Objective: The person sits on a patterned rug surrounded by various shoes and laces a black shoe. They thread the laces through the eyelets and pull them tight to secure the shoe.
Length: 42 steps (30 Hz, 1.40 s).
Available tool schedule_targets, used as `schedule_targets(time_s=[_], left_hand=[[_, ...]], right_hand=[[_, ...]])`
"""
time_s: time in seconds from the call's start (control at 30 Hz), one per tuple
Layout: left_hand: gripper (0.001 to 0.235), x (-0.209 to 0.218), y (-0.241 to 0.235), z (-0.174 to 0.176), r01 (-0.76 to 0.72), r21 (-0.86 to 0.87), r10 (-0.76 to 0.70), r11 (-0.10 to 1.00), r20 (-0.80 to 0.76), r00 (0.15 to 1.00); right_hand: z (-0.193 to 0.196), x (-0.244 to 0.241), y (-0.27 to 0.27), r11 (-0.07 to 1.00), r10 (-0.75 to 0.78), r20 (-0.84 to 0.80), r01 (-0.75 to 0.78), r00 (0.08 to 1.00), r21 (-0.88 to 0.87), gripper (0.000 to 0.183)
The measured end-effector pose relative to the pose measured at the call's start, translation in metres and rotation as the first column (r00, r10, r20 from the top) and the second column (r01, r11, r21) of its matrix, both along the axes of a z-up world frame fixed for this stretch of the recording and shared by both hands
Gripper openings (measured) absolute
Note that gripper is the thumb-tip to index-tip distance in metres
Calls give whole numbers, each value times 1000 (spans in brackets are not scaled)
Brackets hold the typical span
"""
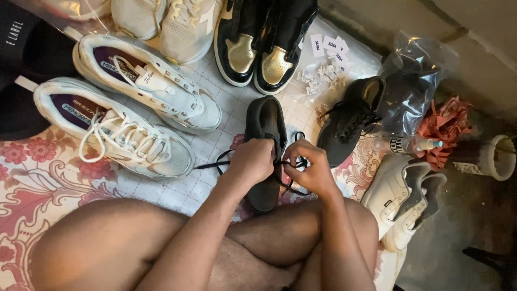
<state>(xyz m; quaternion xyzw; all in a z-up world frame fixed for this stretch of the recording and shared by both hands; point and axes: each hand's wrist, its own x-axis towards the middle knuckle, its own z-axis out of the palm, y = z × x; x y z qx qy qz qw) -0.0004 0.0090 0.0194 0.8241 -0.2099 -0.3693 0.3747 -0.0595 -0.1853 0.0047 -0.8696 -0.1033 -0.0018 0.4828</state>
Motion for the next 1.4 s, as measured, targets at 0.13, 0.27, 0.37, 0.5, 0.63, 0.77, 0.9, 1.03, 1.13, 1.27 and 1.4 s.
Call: schedule_targets(time_s=[0.13,0.27,0.37,0.5,0.63,0.77,0.9,1.03,1.13,1.27,1.4], left_hand=[[41,2,2,5,9,9,-9,1000,-13,1000],[44,2,3,12,12,6,-12,1000,-24,1000],[45,5,3,16,58,50,-56,997,-33,998],[46,5,-3,5,36,64,-34,997,-26,999],[30,6,-6,-5,46,86,-49,995,36,998],[25,6,-6,3,32,47,-35,998,51,998],[24,7,-8,-18,31,33,-33,999,56,998],[24,6,-6,-4,21,-3,-21,1000,50,999],[25,7,-4,6,-15,-33,15,999,4,1000],[28,9,-1,27,-30,-74,25,997,-70,997],[21,12,0,5,-35,-62,31,997,-63,998]], right_hand=[[3,-2,-1,999,-12,36,11,999,49,28],[-2,-5,-9,993,-32,-15,34,999,116,26],[-4,-5,-11,982,-33,-47,42,998,186,23],[-1,-7,-11,986,1,-53,8,999,164,22],[-13,-8,-14,991,-11,-108,25,994,129,24],[-15,-13,-7,992,-34,-149,52,988,117,23],[-32,-16,-12,990,-29,-190,55,981,130,22],[-17,-13,-13,980,-65,-242,107,968,167,20],[-20,-13,-17,971,-63,-277,123,959,206,20],[-15,-12,-24,945,-43,-343,150,938,291,15],[-31,-10,-32,877,27,-327,135,945,462,14]])
